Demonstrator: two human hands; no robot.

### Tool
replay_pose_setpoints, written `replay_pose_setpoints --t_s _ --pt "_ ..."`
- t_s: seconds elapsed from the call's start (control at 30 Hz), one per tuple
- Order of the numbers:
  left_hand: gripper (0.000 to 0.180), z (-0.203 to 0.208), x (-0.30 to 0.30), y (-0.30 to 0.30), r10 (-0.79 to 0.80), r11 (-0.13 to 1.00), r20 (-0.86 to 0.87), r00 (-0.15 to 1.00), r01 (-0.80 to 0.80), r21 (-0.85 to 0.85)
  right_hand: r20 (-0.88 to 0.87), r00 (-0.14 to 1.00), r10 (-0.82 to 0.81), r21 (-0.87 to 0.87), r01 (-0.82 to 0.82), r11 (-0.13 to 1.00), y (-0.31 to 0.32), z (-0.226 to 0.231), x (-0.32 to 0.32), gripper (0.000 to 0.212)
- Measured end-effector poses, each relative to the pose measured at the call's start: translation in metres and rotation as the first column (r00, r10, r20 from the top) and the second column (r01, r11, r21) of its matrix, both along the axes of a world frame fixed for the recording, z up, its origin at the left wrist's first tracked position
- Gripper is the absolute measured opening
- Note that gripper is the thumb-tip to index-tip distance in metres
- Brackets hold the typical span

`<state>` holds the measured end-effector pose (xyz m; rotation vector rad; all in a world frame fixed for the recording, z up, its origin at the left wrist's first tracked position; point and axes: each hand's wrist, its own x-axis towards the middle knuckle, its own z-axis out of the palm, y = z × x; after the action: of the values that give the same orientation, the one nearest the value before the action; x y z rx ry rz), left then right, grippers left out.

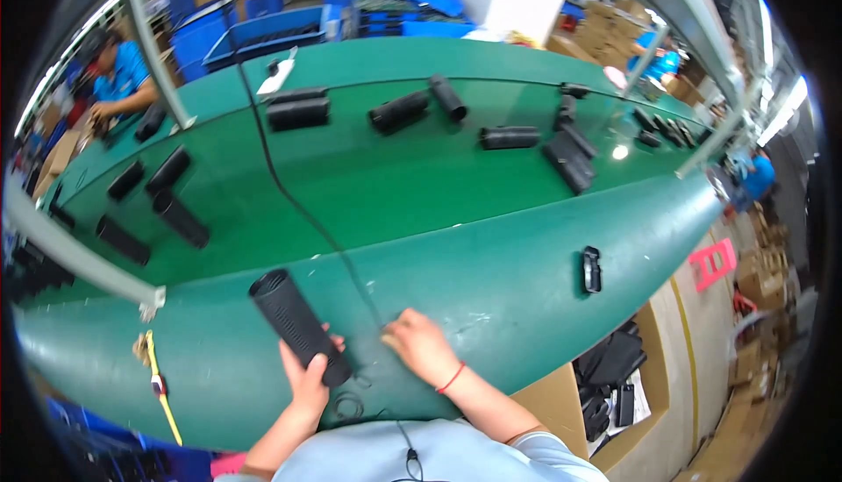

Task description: Testing cylindrical speakers by plugging them into a wire and placing them over a multi-colored light-emitting base to check for functionality.

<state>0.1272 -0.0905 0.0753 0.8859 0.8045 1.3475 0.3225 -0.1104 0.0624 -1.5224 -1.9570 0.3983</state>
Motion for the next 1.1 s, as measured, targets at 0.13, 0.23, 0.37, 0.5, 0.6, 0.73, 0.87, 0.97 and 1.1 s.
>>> replay_pose_setpoints --t_s 0.13,0.23,0.37,0.5,0.6,0.73,0.87,0.97,1.1 --pt "0.059 0.008 0.007 0.015 -0.109 0.992 0.029 0.994 0.106 0.073 -0.886 0.357 -0.295 -0.352 -0.103 0.931 -0.005 0.052 -0.010 0.016" --pt "0.057 0.019 0.015 0.021 -0.139 0.972 -0.026 0.990 0.141 0.188 -0.910 0.409 -0.070 -0.101 -0.054 0.993 -0.005 0.068 -0.020 0.017" --pt "0.057 0.018 0.017 0.015 -0.126 0.956 -0.045 0.991 0.133 0.260 -0.814 0.581 0.008 -0.011 -0.029 1.000 -0.005 0.070 -0.028 0.015" --pt "0.058 0.016 0.021 0.014 -0.079 0.954 -0.043 0.996 0.088 0.287 -0.714 0.700 0.024 0.041 0.008 0.999 -0.010 0.071 -0.031 0.014" --pt "0.058 0.016 0.022 0.015 -0.028 0.955 -0.039 0.999 0.039 0.293 -0.653 0.757 0.019 0.065 0.031 0.997 -0.013 0.073 -0.032 0.013" --pt "0.060 0.018 0.021 0.017 -0.073 0.956 -0.024 0.997 0.077 0.282 -0.682 0.731 0.021 0.029 -0.002 1.000 -0.014 0.077 -0.030 0.011" --pt "0.062 0.013 0.024 0.013 -0.049 0.949 -0.075 0.996 0.070 0.308 -0.631 0.775 0.044 0.058 -0.009 0.998 -0.016 0.076 -0.029 0.011" --pt "0.063 0.011 0.024 0.007 -0.010 0.947 -0.094 0.996 0.039 0.319 -0.625 0.775 0.089 0.085 -0.046 0.995 -0.015 0.074 -0.029 0.011" --pt "0.067 0.012 0.028 0.005 0.062 0.954 -0.080 0.995 -0.035 0.297 -0.645 0.745 0.172 0.106 -0.136 0.985 -0.010 0.070 -0.025 0.013"
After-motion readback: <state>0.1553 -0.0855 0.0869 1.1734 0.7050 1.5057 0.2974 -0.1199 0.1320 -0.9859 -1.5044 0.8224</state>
